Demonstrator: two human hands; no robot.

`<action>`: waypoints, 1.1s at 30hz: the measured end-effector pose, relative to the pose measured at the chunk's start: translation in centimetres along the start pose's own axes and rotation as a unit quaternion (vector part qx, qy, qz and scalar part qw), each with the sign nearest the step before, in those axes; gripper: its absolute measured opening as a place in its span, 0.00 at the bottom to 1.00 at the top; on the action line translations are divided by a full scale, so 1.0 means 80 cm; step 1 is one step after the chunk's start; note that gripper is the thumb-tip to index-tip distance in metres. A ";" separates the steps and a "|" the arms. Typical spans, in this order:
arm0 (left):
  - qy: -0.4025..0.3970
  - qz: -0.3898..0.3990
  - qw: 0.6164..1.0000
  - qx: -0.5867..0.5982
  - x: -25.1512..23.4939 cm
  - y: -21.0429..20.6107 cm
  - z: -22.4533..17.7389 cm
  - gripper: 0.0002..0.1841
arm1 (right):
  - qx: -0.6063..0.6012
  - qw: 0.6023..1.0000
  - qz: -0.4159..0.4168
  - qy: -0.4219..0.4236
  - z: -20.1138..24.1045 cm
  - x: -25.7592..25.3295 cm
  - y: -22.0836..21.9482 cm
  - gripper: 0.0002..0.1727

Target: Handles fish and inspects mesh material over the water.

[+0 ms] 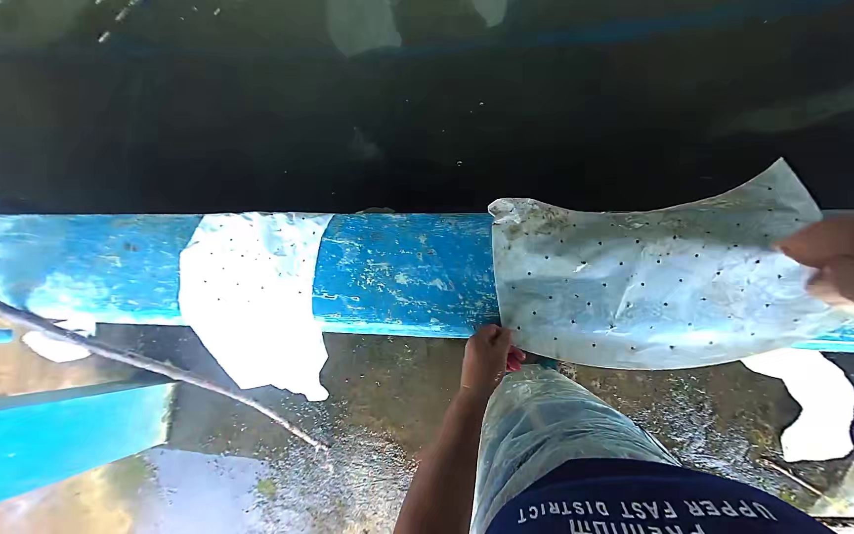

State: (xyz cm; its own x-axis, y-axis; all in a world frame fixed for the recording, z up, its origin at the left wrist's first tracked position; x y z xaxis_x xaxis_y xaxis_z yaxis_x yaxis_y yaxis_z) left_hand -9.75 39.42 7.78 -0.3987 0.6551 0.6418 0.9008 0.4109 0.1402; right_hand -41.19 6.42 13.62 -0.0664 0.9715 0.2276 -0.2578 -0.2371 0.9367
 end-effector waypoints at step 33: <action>-0.092 -0.074 0.987 -0.110 -0.004 -0.011 0.036 0.13 | 0.003 0.890 0.183 0.418 0.433 0.015 -0.205 0.22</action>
State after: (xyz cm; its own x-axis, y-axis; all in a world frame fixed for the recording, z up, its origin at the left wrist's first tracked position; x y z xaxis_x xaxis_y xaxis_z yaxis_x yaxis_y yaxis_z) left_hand -10.90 40.70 5.26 -0.5355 0.7102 0.4571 0.8375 0.3765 0.3961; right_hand -3.65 11.58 7.75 -0.8388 0.4872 0.2428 -0.0666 -0.5346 0.8425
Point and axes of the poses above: each hand's wrist, its own x-axis away from the middle knuckle, its own y-axis out of the back of the hand, z = x × y, the point moved 1 cm from there along -x, towards the middle knuckle, and after that the axes turned 12 degrees about -x, right-handed, at the moved point
